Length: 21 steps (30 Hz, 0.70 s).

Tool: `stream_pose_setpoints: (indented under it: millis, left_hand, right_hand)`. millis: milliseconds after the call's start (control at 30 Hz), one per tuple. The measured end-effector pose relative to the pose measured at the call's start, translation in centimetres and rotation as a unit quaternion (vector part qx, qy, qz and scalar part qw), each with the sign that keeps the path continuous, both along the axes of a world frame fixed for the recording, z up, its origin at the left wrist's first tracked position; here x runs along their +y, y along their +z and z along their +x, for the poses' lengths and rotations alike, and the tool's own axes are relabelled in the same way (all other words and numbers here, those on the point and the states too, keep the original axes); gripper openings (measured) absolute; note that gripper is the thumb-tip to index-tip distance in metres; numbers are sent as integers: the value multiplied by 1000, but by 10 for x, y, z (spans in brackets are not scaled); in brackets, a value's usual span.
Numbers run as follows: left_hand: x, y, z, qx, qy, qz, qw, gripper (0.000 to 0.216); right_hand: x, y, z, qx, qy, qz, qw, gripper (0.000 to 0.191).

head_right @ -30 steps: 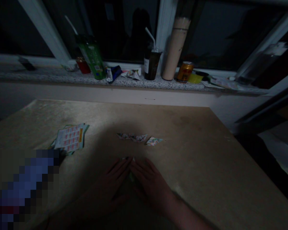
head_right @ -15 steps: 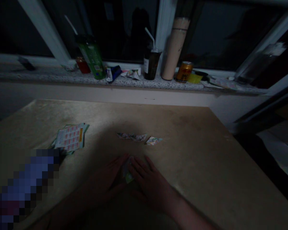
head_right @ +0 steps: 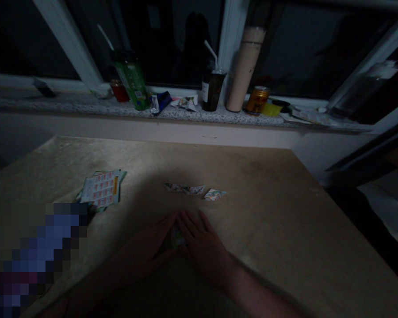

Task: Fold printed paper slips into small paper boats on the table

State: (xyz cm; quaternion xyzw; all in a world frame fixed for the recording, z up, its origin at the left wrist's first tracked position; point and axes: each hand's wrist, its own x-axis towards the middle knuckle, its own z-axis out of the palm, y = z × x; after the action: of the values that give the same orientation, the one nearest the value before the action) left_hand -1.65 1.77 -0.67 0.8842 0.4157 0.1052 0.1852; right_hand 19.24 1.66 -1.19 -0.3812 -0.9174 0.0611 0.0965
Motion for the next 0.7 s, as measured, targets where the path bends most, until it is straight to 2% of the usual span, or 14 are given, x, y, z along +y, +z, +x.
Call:
stream_pose_setpoints:
  millis: [233,700]
  left_hand:
    - [2,0,0,1,-3,4,1000,64]
    - [2,-1,0,-5,-5,1,1000,60]
  right_hand:
    - [0,0,-5,2,-44,-12,999,59]
    - [-1,-1,-10,5,-62,-22,998,57]
